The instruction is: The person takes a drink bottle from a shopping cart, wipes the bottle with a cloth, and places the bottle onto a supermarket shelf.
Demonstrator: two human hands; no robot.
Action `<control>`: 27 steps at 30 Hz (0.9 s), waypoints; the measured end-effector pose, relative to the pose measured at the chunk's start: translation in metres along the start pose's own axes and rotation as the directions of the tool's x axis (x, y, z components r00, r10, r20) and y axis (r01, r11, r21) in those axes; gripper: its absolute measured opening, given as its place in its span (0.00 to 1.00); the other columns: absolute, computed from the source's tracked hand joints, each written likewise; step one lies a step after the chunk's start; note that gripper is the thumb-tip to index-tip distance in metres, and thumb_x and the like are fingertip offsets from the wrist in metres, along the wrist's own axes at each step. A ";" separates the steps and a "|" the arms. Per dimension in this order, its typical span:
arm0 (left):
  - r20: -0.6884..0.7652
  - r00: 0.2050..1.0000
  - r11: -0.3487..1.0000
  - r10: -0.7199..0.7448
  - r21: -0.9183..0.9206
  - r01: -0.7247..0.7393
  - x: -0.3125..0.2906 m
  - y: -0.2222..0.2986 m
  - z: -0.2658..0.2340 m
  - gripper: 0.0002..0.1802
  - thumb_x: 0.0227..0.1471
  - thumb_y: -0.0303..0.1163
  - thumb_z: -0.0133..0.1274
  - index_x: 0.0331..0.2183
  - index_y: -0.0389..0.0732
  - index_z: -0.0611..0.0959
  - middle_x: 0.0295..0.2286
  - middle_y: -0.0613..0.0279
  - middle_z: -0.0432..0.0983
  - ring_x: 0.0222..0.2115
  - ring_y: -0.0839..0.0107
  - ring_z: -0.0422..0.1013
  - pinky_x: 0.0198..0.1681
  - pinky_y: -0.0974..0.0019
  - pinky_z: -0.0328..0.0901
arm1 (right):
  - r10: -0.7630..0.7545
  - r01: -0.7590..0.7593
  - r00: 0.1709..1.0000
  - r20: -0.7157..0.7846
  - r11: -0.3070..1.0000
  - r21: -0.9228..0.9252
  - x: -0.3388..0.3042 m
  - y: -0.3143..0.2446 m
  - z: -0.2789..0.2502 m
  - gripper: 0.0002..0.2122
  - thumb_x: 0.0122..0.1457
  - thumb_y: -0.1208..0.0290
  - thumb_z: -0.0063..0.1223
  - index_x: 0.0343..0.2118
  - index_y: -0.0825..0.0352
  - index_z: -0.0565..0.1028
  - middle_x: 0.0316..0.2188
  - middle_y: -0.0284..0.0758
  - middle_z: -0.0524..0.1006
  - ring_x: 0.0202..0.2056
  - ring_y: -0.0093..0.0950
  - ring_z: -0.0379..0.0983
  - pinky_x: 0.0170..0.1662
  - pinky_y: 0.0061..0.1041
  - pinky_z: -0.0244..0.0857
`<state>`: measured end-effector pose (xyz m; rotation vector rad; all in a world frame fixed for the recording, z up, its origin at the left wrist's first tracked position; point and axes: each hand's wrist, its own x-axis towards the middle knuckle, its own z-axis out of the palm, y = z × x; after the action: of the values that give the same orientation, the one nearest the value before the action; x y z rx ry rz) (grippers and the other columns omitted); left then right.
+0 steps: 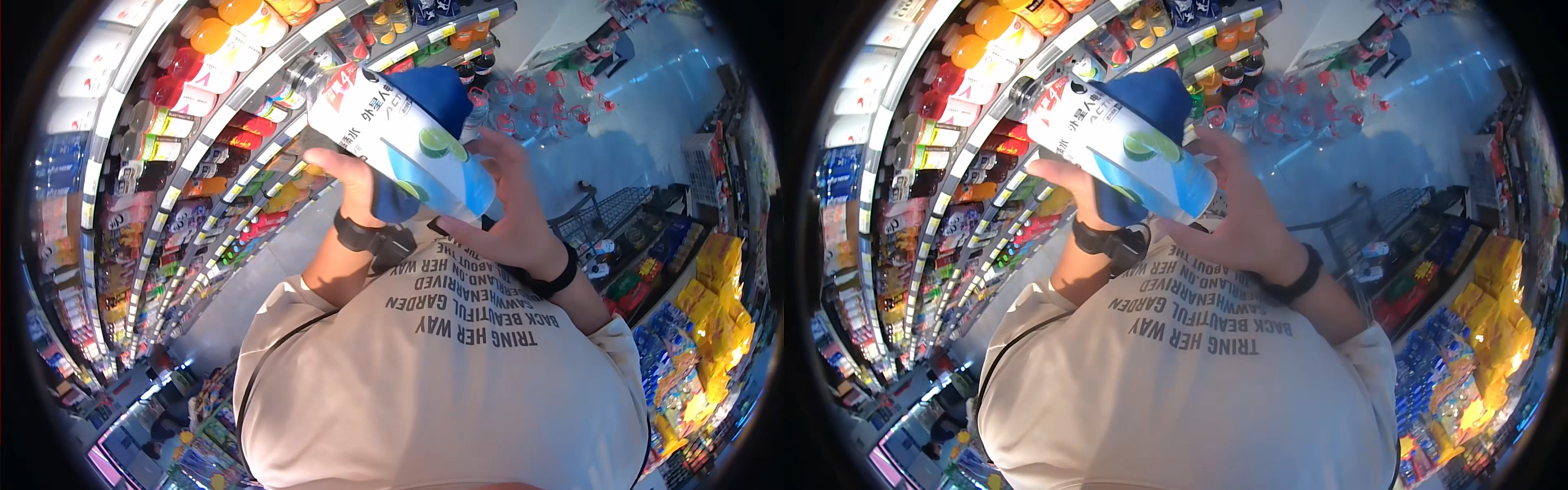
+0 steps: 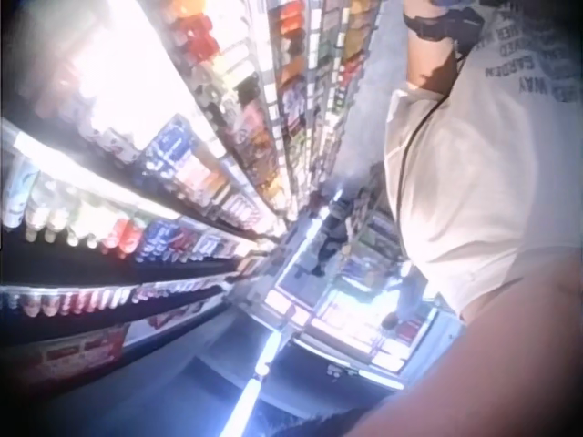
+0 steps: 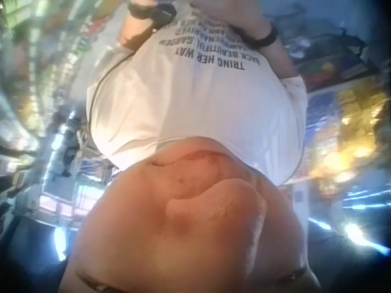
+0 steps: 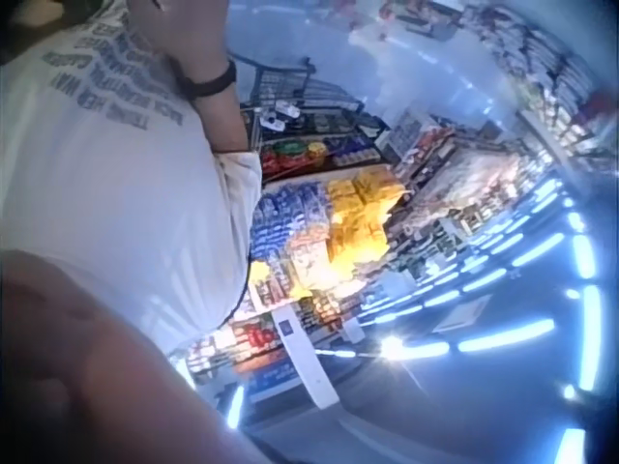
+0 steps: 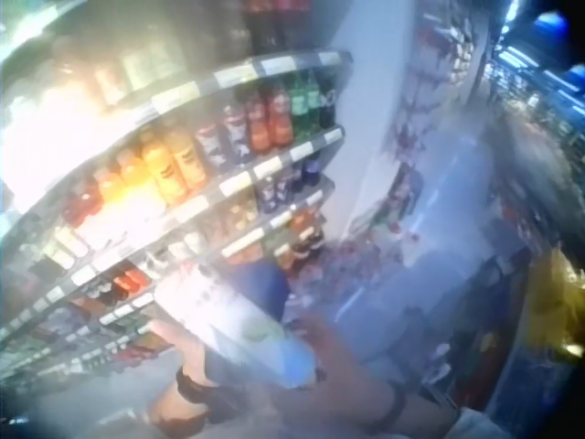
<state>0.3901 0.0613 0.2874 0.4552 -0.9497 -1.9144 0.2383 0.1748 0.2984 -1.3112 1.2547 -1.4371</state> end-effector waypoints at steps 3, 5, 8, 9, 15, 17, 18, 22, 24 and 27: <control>0.021 0.985 0.985 0.172 -0.033 -0.171 0.007 0.016 0.004 0.69 0.30 0.86 0.38 0.58 0.37 0.62 0.51 0.52 0.68 0.49 0.61 0.68 0.53 0.55 0.65 | 0.102 -0.127 0.988 0.114 0.962 0.244 0.002 -0.005 -0.015 0.45 0.50 0.58 0.64 0.65 0.68 0.48 0.56 0.39 0.63 0.56 0.33 0.63 0.58 0.31 0.58; 0.097 0.963 0.966 0.251 -0.081 -0.244 0.013 0.027 0.003 0.69 0.30 0.86 0.39 0.58 0.37 0.62 0.51 0.52 0.67 0.49 0.61 0.68 0.53 0.55 0.65 | 0.097 -0.145 0.982 0.161 0.938 0.316 0.008 -0.004 -0.021 0.41 0.55 0.57 0.58 0.65 0.69 0.48 0.57 0.42 0.63 0.57 0.33 0.62 0.58 0.31 0.58; 0.261 0.918 0.952 0.300 -0.138 -0.272 0.019 0.028 0.004 0.68 0.30 0.85 0.39 0.59 0.37 0.61 0.52 0.52 0.67 0.49 0.61 0.68 0.53 0.55 0.65 | 0.142 -0.227 0.955 0.261 0.917 0.329 0.012 0.010 -0.028 0.34 0.63 0.53 0.46 0.64 0.71 0.50 0.58 0.44 0.63 0.58 0.33 0.62 0.59 0.30 0.57; 0.303 0.903 0.951 0.306 -0.151 -0.272 0.020 0.025 0.005 0.68 0.30 0.85 0.40 0.59 0.37 0.61 0.52 0.53 0.67 0.49 0.61 0.68 0.54 0.55 0.65 | 0.194 -0.282 0.929 0.315 0.922 0.265 0.014 0.014 -0.028 0.33 0.66 0.50 0.39 0.63 0.72 0.52 0.59 0.44 0.63 0.59 0.33 0.62 0.59 0.30 0.57; 0.149 0.965 0.976 0.218 -0.035 -0.215 -0.009 0.006 -0.008 0.66 0.31 0.82 0.45 0.57 0.37 0.63 0.51 0.53 0.68 0.49 0.61 0.69 0.53 0.55 0.66 | 0.325 -0.472 0.876 0.355 0.728 0.497 0.041 0.010 0.000 0.38 0.63 0.38 0.28 0.65 0.68 0.51 0.59 0.44 0.64 0.47 0.34 0.74 0.39 0.29 0.75; 0.047 0.983 0.984 0.178 0.023 -0.179 -0.019 0.001 -0.014 0.65 0.31 0.81 0.48 0.57 0.36 0.64 0.50 0.53 0.69 0.48 0.61 0.69 0.52 0.55 0.66 | 0.305 -0.488 0.859 0.411 0.728 0.481 0.052 0.008 0.007 0.37 0.64 0.39 0.26 0.65 0.69 0.51 0.58 0.43 0.65 0.50 0.34 0.72 0.45 0.31 0.70; 0.008 0.986 0.985 0.167 0.039 -0.167 -0.021 -0.002 -0.017 0.64 0.31 0.80 0.49 0.56 0.36 0.64 0.49 0.53 0.69 0.48 0.61 0.70 0.52 0.55 0.66 | 0.284 -0.495 0.845 0.452 0.734 0.465 0.058 0.008 0.012 0.36 0.65 0.41 0.23 0.64 0.69 0.51 0.57 0.43 0.66 0.53 0.35 0.69 0.52 0.33 0.65; -0.072 0.986 0.987 0.148 0.072 -0.142 -0.031 0.006 -0.026 0.62 0.31 0.77 0.54 0.55 0.35 0.66 0.47 0.53 0.71 0.47 0.61 0.71 0.51 0.55 0.68 | 0.324 -0.588 0.794 0.515 0.627 0.512 0.063 0.018 0.039 0.31 0.69 0.48 0.21 0.65 0.69 0.47 0.58 0.43 0.64 0.57 0.37 0.65 0.60 0.36 0.58; -0.089 0.982 0.984 0.165 0.085 -0.158 -0.035 0.019 -0.027 0.62 0.31 0.76 0.55 0.54 0.35 0.66 0.47 0.53 0.71 0.47 0.61 0.71 0.51 0.55 0.68 | 0.295 -0.408 0.899 0.322 0.832 0.375 0.065 0.013 0.051 0.30 0.69 0.50 0.23 0.65 0.70 0.46 0.61 0.43 0.60 0.60 0.38 0.60 0.62 0.37 0.52; -0.134 0.986 0.994 0.097 0.063 -0.089 -0.042 0.049 -0.036 0.59 0.34 0.71 0.59 0.55 0.33 0.66 0.48 0.52 0.71 0.47 0.60 0.71 0.52 0.55 0.67 | 0.050 -0.052 0.998 0.043 0.997 0.051 0.068 0.017 0.070 0.29 0.69 0.53 0.27 0.65 0.69 0.45 0.65 0.41 0.53 0.64 0.37 0.52 0.66 0.37 0.43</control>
<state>0.4625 0.0679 0.2990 0.5593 -0.9213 -1.7522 0.2976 0.0952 0.2926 -1.2598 1.2071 -1.3910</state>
